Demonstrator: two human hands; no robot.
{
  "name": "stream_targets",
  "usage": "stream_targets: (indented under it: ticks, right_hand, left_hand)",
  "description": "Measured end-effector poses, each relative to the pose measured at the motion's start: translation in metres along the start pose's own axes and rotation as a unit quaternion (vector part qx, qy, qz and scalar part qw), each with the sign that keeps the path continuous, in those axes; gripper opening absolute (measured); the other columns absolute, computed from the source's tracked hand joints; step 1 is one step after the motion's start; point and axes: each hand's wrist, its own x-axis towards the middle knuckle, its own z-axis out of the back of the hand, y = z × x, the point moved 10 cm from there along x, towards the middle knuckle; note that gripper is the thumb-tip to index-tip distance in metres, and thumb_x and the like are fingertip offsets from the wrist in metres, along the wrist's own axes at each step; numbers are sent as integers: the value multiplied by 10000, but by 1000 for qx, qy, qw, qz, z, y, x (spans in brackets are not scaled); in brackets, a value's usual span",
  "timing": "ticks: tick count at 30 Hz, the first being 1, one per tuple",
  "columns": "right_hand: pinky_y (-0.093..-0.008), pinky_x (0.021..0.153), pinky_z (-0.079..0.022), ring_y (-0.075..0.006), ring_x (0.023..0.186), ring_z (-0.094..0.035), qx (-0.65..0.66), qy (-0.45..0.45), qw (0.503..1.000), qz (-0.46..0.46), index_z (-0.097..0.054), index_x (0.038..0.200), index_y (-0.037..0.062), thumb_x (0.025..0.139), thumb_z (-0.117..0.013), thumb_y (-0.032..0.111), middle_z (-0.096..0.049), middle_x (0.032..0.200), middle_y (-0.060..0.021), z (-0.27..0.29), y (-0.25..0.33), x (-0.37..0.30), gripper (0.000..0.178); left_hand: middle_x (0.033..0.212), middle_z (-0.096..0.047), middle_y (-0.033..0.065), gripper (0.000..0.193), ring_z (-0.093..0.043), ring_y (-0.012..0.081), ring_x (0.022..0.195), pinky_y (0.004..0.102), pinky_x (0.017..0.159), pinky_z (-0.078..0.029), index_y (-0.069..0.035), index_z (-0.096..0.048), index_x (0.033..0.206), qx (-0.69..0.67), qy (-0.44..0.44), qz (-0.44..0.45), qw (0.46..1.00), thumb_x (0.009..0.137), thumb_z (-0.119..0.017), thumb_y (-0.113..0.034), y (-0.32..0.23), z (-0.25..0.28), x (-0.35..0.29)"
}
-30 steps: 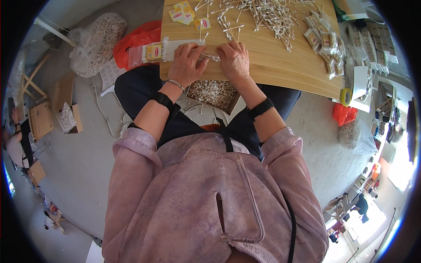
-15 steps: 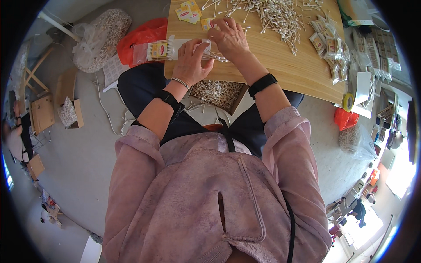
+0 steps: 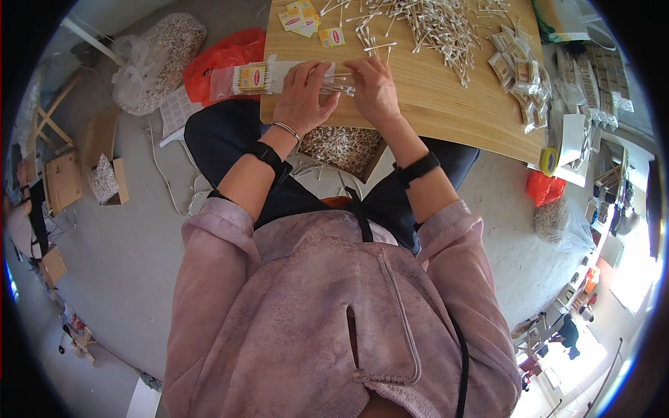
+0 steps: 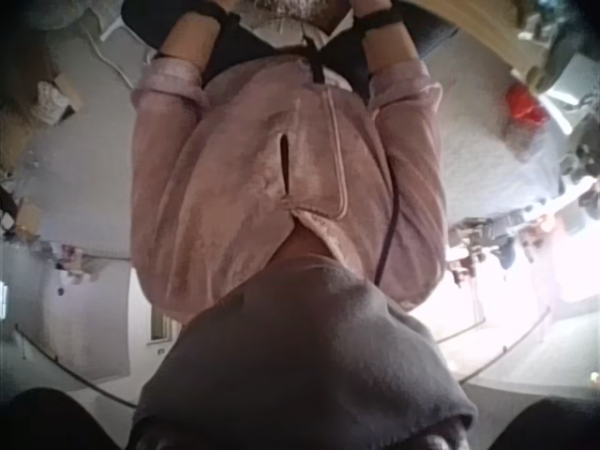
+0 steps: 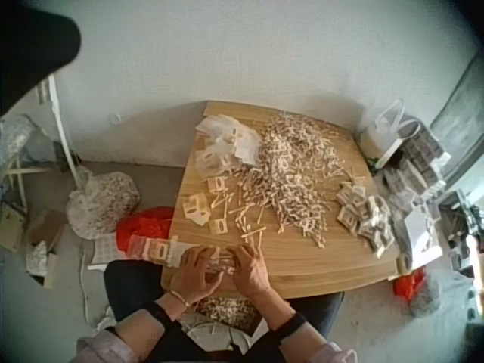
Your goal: Packing cotton swabs into plastic sleeves and sealing them with stickers.
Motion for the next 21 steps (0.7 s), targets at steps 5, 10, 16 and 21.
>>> stream_targets:
  ticks: [5, 10, 16, 21]
  right_hand:
    - [-387, 884, -427, -329, 994, -503, -14, -127, 983, -135, -639, 1057, 58, 750, -562, -3, -568, 1034, -133, 31, -18, -32, 322]
    - [-416, 862, -421, -338, 977, -488, -70, -105, 988, -92, -623, 1094, 56, 729, -568, 1, -543, 1048, -126, 16, 4, -40, 373]
    - [-421, 838, -417, -329, 942, -487, -43, -157, 980, -113, -643, 1016, 66, 770, -587, 47, -536, 1003, -141, 25, -2, -40, 253]
    - [-421, 835, -428, -334, 929, -492, -60, -141, 981, -120, -641, 1076, 94, 787, -593, 73, -538, 998, -142, 35, -27, -27, 293]
  left_hand:
    - [1215, -479, 102, 541, -454, 294, 1148, 413, 992, -382, -70, -479, 1251, 13, 9, -23, 1000, 771, -657, -247, -4, -1, 2]
    - [1273, -483, 101, 504, -443, 277, 1208, 403, 1018, -372, -62, -501, 1244, 15, 23, -62, 998, 792, -641, -237, -7, -7, 0]
    - [1318, -458, 141, 567, -408, 301, 1264, 412, 1045, -359, -38, -445, 1295, 11, 29, -38, 999, 800, -637, -239, -2, -7, -1]
    - [1311, -420, 190, 679, -405, 362, 1226, 423, 1034, -368, -43, -324, 1337, -63, -14, 11, 998, 775, -649, -243, 2, 2, 0]
